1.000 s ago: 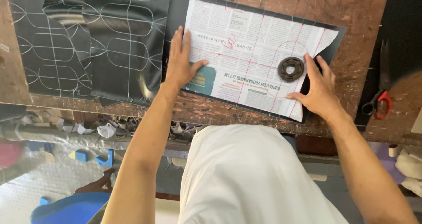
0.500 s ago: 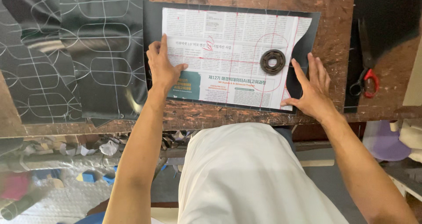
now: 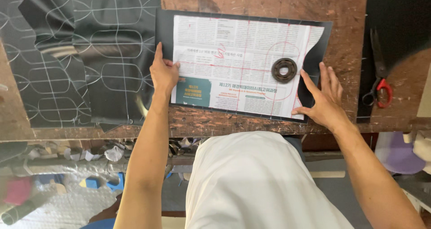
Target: The person uses scissors to cut a large black sheet marked with white grid lines into smaller rectangular pieces. After cutting, they place a newspaper sheet on top of one of the cut pieces and press it down.
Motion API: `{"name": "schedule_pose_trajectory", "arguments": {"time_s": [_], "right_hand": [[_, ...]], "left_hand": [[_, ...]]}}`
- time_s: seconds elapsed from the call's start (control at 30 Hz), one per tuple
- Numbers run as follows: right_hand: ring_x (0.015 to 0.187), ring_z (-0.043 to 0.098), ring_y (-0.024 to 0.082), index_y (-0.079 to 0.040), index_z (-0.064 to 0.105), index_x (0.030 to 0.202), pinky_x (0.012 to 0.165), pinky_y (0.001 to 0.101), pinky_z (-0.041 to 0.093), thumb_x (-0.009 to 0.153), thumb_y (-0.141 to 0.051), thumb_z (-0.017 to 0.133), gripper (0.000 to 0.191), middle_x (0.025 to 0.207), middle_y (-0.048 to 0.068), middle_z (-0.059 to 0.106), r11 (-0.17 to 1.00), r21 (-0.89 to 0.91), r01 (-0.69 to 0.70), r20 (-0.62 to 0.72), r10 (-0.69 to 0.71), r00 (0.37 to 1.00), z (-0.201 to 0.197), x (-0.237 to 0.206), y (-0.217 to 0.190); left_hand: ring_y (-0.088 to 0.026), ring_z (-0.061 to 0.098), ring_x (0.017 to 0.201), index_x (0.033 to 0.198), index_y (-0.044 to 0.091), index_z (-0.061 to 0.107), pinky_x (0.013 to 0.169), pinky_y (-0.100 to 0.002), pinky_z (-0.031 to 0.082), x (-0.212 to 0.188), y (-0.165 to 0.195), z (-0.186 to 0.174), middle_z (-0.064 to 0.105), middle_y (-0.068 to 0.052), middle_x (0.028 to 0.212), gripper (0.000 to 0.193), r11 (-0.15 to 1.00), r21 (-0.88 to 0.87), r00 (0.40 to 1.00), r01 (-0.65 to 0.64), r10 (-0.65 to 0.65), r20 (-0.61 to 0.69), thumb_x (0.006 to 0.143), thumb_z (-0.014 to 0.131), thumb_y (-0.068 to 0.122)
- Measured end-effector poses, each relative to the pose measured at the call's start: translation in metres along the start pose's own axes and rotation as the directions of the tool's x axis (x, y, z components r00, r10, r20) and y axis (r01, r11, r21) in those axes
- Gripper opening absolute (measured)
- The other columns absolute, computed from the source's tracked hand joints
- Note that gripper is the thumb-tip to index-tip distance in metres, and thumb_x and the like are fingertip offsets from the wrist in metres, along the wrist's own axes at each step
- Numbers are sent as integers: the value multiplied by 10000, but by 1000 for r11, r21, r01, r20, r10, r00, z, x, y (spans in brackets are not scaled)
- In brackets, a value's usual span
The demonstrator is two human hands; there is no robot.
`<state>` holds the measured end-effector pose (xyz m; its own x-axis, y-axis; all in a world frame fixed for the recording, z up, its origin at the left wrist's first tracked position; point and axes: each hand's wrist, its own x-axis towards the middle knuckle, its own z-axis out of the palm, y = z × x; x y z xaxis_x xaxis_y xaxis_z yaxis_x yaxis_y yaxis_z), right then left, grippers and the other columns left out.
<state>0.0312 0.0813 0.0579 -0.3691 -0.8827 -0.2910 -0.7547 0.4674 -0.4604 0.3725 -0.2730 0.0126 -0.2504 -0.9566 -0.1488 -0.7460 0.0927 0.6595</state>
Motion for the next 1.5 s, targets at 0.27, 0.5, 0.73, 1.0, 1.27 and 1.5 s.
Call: {"name": "schedule_pose_trajectory", "arguments": {"time_s": [0.27, 0.5, 0.73, 1.0, 1.27, 1.5], "right_hand": [[1592, -34, 425, -346, 408, 1572, 1234, 637, 94, 496, -550, 884, 1194, 1736, 202, 10, 1000, -29, -10, 37, 11, 999, 11, 3, -6], [1597, -42, 401, -353, 410, 1569, 1242, 615, 92, 494, -549, 877, 1189, 1743, 192, 2, 999, -3, -35, 45, 35, 998, 11, 4, -13], [1592, -46, 400, -356, 397, 1570, 1243, 614, 86, 489, -561, 874, 1199, 1736, 192, -2, 999, -18, -34, 47, 35, 998, 13, 6, -10], [1596, -25, 412, -358, 396, 1576, 1247, 625, 103, 516, -568, 868, 1179, 1740, 195, 9, 999, -39, 0, 20, 1, 1000, 13, 5, -4], [1580, -29, 399, -315, 337, 1596, 1230, 614, 94, 501, -547, 890, 1248, 1731, 177, 7, 1000, -13, -26, 34, 27, 999, 8, 4, 3], [1595, -16, 381, -244, 231, 1650, 1256, 589, 80, 515, -557, 893, 1350, 1730, 170, 23, 1000, 19, -20, 19, 20, 1000, 3, 2, 9]], "left_hand": [[-189, 755, 718, 1454, 33, 484, 765, -322, 590, 6, -12, -10, 747, -55, 753, 814, 996, -64, 996, 56, -60, -64, 745, 881, 55], [-190, 758, 727, 1401, 32, 516, 779, -331, 584, 6, -13, -15, 751, -64, 750, 765, 993, -111, 996, 41, -50, -76, 735, 892, 51], [-193, 760, 730, 1398, 32, 519, 774, -333, 584, 8, -14, -13, 748, -64, 750, 759, 993, -105, 995, 50, -58, -77, 738, 892, 52], [-193, 763, 734, 1384, 37, 537, 796, -340, 582, 7, -10, -11, 755, -64, 753, 726, 996, -79, 996, 42, -48, -81, 751, 891, 76], [-193, 761, 759, 1393, 51, 537, 819, -348, 577, 2, 6, -12, 759, -49, 770, 732, 997, -30, 995, 74, -76, -64, 756, 896, 92], [-162, 756, 728, 1407, 37, 519, 745, -324, 598, -1, 13, -6, 764, -47, 791, 739, 989, -66, 990, 129, -132, -47, 763, 878, 76]]}}
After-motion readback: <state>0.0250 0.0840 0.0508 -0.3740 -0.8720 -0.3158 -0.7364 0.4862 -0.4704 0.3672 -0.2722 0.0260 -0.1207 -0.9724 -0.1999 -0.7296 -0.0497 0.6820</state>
